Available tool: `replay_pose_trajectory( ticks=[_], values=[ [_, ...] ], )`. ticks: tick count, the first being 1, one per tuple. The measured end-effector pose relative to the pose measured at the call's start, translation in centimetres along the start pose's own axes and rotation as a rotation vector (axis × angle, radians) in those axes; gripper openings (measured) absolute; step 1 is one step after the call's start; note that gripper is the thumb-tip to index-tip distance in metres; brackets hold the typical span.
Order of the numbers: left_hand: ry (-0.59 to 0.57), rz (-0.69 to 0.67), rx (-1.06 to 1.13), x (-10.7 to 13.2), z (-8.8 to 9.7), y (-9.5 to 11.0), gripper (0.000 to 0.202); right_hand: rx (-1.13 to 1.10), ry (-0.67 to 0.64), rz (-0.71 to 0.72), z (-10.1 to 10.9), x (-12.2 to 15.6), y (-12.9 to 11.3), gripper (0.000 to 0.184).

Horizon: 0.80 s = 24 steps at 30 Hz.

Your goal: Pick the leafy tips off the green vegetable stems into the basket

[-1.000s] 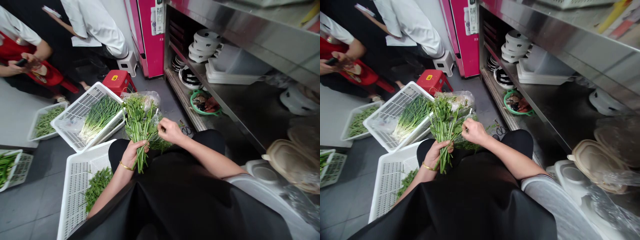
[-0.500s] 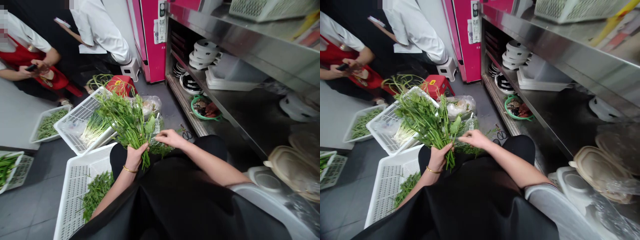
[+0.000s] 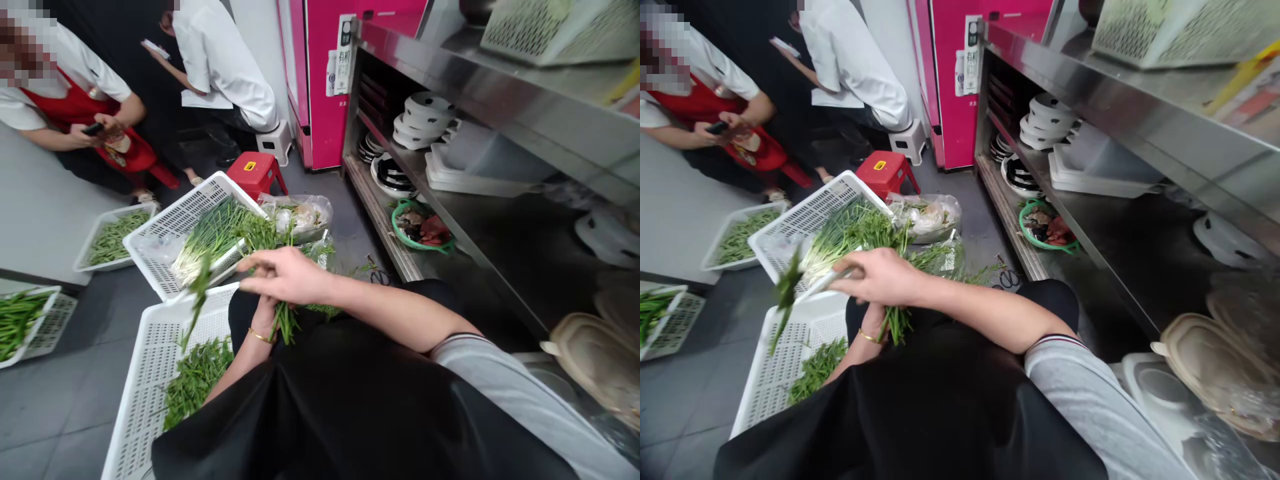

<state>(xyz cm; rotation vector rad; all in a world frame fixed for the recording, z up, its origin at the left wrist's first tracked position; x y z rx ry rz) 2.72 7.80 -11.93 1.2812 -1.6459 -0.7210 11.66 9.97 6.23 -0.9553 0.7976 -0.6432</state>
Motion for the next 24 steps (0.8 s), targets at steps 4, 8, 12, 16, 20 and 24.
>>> replay_pose_trajectory(
  ticks=[4,8,12,16,20,24],
  values=[
    [-0.213,0.057,0.119,0.7,-1.1,0.4,0.028,0.612,0.046,0.102,1.8,1.6,3.2,0.026],
    [-0.299,0.109,0.192,1.1,-1.9,0.8,0.038,0.895,-0.216,0.182,2.5,4.6,8.4,0.026],
    [-0.315,0.180,0.165,1.2,-2.3,0.8,0.051,0.935,-0.257,0.115,5.3,6.5,9.7,0.027],
    [-0.362,0.204,0.158,1.3,-2.7,1.2,0.056,1.039,-0.287,-0.058,8.9,8.1,9.5,0.026],
    [-0.334,0.193,0.084,0.9,-3.3,1.5,0.048,1.001,-0.326,-0.116,9.4,9.7,9.1,0.029],
    [-0.196,0.135,0.042,0.4,-3.3,2.1,0.043,0.420,-0.066,-0.107,9.7,10.7,9.3,0.030]
  ],
)
Point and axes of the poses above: each hand's wrist, its own x-axis away from the middle knuckle, its own z-axis out of the back of the hand, y = z × x, the point moved 7 cm from there along -x, towards the middle knuckle, and after that the axes turned 3 degrees about z, right-handed, at the moved point
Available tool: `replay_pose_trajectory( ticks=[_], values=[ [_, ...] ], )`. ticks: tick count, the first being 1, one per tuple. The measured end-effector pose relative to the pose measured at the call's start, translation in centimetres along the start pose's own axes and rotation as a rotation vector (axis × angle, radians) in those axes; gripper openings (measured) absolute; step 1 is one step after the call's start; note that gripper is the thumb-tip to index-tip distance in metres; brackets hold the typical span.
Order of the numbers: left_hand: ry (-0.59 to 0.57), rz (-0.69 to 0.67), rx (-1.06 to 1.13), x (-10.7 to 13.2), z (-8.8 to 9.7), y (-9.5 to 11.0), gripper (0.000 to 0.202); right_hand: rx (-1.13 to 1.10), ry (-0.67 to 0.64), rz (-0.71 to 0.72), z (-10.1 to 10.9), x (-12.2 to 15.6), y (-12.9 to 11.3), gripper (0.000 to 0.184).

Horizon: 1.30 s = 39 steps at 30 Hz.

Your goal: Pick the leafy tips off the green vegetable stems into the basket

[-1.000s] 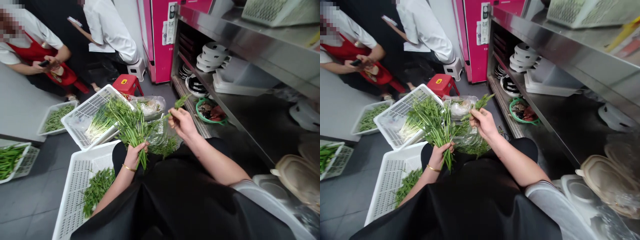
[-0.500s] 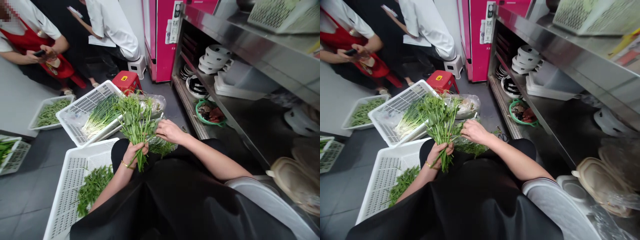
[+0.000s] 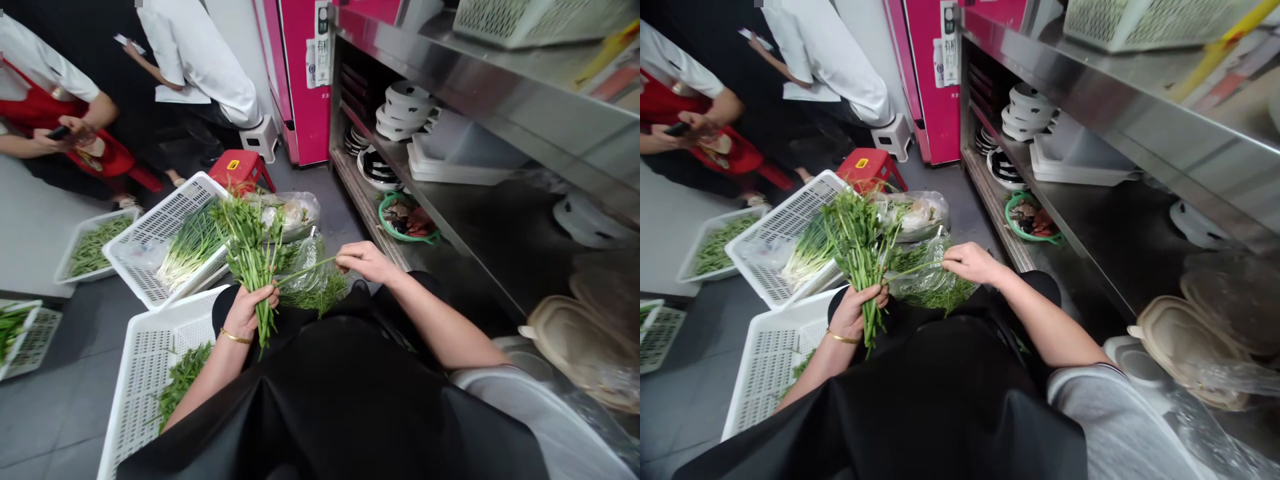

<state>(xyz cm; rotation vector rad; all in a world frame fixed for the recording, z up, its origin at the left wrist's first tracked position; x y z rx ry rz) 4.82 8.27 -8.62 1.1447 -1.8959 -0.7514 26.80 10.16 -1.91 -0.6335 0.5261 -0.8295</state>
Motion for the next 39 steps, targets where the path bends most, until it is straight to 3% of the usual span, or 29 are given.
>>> replay_pose_trajectory(
  ticks=[3,5,6,8,12,16,19,22,25,29,31,34,36,37,39],
  values=[
    [-0.027,-0.010,-0.008,0.1,-0.8,0.0,0.041,-0.646,0.442,-0.170,1.7,0.9,3.5,0.027],
    [-0.053,-0.017,-0.025,0.2,-1.2,0.0,0.037,-0.939,0.736,-0.250,2.6,2.0,5.8,0.024],
    [-0.046,-0.026,-0.032,0.2,-1.2,0.0,0.036,-1.016,0.808,-0.259,2.9,2.3,6.3,0.024],
    [0.005,-0.055,-0.036,-0.1,-0.8,0.2,0.035,-1.048,0.763,-0.245,3.0,2.2,6.1,0.023],
    [0.076,-0.120,0.040,-1.1,-0.1,0.8,0.039,-0.898,0.365,-0.249,0.6,1.4,2.9,0.024],
    [0.003,-0.167,0.152,-1.5,-0.7,1.3,0.044,-0.592,-0.077,-0.222,-4.0,0.9,-0.3,0.026],
    [-0.058,-0.194,0.172,-0.9,-0.8,1.6,0.045,-0.404,-0.188,-0.264,-5.7,0.8,-0.4,0.028],
    [-0.058,-0.161,0.133,0.0,0.1,1.4,0.042,-0.352,-0.166,-0.328,-5.6,0.6,0.3,0.029],
    [-0.049,-0.126,0.112,0.5,0.9,1.0,0.042,-0.302,-0.155,-0.296,-5.2,0.3,0.0,0.028],
    [0.004,-0.183,0.176,0.5,1.0,1.2,0.037,-0.382,-0.151,-0.325,-6.3,0.0,-0.3,0.025],
    [0.070,-0.221,0.209,0.3,1.0,1.4,0.031,-0.593,-0.033,-0.381,-6.8,-0.2,0.3,0.024],
    [0.131,-0.256,0.252,0.1,1.1,1.4,0.026,-0.958,0.394,-0.477,-5.7,0.0,2.4,0.023],
    [0.141,-0.263,0.265,0.0,1.2,1.1,0.027,-0.989,0.646,-0.479,-4.0,0.4,3.4,0.026],
    [0.139,-0.257,0.260,0.0,1.2,0.9,0.028,-0.911,0.683,-0.445,-3.1,0.3,3.2,0.027],
    [0.120,-0.235,0.237,-0.1,1.1,0.3,0.029,-0.610,0.557,-0.303,-2.0,-0.9,1.3,0.027]
  ],
)
Point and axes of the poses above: each hand's wrist, its own x-axis away from the middle knuckle, its own z-axis out of the back of the hand, y = z × x, the point moved 7 cm from there along -x, towards the middle knuckle, and after that the axes turned 3 degrees about z, right-handed, at the moved point
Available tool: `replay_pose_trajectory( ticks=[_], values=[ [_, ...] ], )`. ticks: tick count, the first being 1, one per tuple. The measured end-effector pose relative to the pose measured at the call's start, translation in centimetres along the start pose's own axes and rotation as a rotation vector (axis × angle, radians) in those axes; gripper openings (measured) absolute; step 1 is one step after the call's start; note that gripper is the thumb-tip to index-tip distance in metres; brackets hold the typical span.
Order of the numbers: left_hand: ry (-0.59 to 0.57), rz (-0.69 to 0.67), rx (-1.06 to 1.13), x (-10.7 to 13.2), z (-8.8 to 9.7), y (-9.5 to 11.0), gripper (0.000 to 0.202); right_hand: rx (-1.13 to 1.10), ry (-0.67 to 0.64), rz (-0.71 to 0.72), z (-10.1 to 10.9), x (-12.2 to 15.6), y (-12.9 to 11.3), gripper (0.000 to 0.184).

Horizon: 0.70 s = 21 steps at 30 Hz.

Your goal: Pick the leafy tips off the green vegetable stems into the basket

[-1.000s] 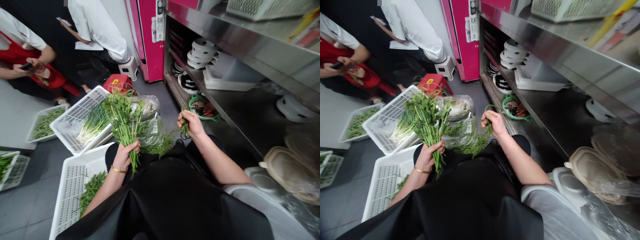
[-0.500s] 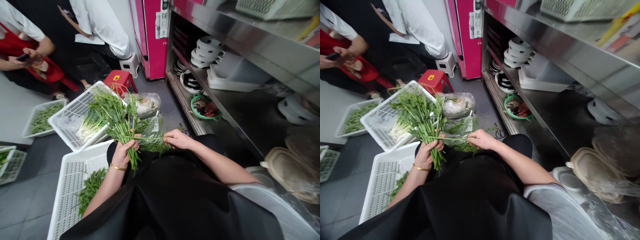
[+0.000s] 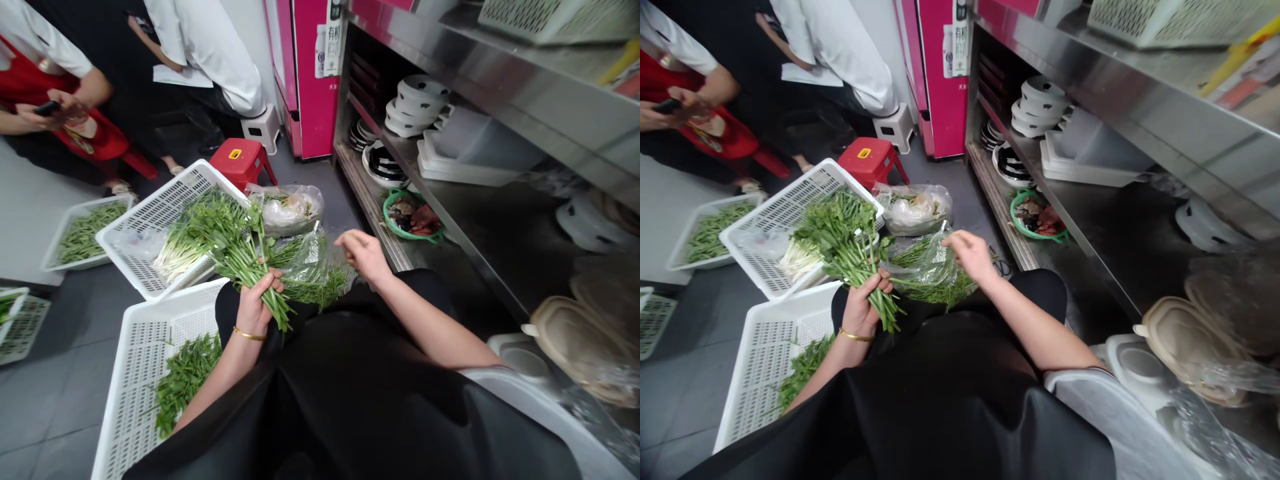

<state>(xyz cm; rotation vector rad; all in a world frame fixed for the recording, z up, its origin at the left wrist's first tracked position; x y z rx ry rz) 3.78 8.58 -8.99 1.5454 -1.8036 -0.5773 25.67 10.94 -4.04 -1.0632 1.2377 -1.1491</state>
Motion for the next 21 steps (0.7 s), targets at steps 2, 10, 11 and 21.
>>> replay_pose_trajectory(
  ticks=[2,10,11,21],
  values=[
    [-0.028,0.028,-0.025,0.1,-0.3,-0.7,0.029,0.337,-0.314,0.181,-3.1,0.2,-1.7,0.024],
    [-0.048,0.123,0.012,0.9,-0.9,-2.6,0.026,0.109,-0.488,0.170,-7.2,1.8,0.7,0.024],
    [-0.040,0.119,0.023,0.9,-0.6,-2.6,0.027,-0.038,-0.347,0.080,-5.6,1.3,1.4,0.027],
    [-0.244,0.261,-0.136,0.5,-2.0,-2.0,0.049,0.199,-0.131,0.139,1.2,-1.9,-1.6,0.026]
  ],
)
Point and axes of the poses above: each hand's wrist, its own x-axis away from the middle knuckle, its own z-axis out of the back of the hand, y = z × x, the point moved 7 cm from there along -x, towards the middle knuckle, and after that the axes turned 3 degrees about z, right-handed, at the moved point
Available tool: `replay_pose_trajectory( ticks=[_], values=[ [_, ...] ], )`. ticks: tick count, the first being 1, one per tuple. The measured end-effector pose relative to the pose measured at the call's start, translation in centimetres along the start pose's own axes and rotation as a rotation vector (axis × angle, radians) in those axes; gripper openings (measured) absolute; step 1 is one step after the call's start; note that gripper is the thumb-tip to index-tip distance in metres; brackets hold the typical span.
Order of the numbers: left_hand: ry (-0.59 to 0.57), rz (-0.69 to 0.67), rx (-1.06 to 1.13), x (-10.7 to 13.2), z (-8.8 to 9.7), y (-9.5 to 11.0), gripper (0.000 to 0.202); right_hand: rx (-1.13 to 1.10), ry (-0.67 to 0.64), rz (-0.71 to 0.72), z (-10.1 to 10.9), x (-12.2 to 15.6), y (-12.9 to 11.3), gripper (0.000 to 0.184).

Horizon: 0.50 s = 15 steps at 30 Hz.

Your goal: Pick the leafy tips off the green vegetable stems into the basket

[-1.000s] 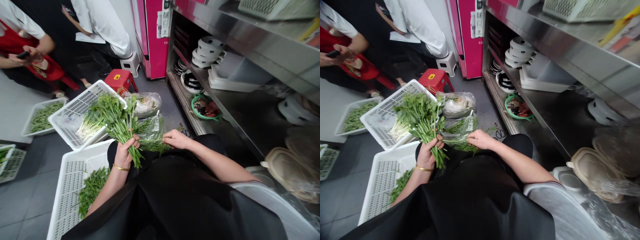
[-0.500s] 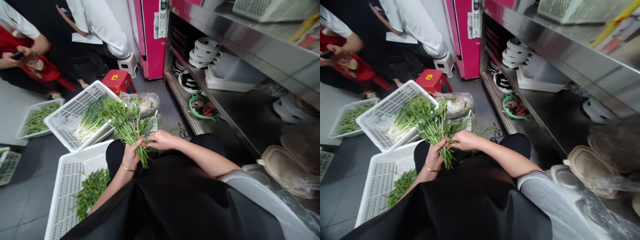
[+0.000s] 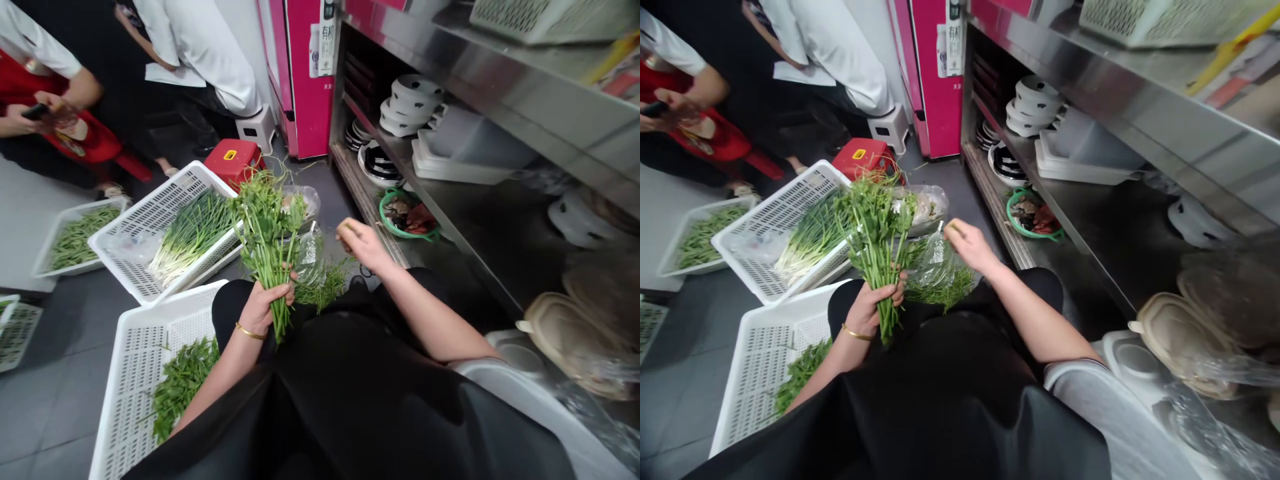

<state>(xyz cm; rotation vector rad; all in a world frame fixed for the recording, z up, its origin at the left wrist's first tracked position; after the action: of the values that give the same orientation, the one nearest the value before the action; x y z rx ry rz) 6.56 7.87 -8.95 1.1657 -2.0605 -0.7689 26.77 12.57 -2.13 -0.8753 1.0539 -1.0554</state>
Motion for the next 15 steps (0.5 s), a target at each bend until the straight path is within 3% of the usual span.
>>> replay_pose_trajectory(
  ticks=[2,6,8,12,15],
  values=[
    [-0.050,0.026,0.046,0.1,-0.5,-0.1,0.046,0.288,-0.118,0.122,-2.5,-0.2,-1.2,0.018],
    [-0.055,0.053,0.065,0.8,-0.5,-0.4,0.039,0.682,-0.425,0.287,-7.2,-0.1,-1.9,0.024],
    [-0.032,0.070,0.025,1.3,-0.2,-0.4,0.038,0.778,-0.437,0.347,-7.3,0.2,-2.3,0.020],
    [0.002,0.071,-0.032,2.0,0.1,0.0,0.037,0.917,-0.299,0.400,-5.1,1.1,-3.3,0.027],
    [0.059,0.027,-0.083,2.0,0.2,0.8,0.032,0.915,-0.297,0.395,-4.0,1.9,-3.6,0.029]
  ],
)
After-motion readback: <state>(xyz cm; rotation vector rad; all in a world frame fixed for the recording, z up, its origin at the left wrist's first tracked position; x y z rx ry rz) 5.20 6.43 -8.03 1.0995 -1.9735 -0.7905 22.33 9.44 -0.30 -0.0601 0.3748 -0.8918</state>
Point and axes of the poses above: each hand's wrist, its own x-axis away from the middle knuckle, its own z-axis out of the back of the hand, y = z × x, the point moved 7 cm from there along -x, towards the middle knuckle, and after that the axes turned 3 degrees about z, right-handed, at the moved point
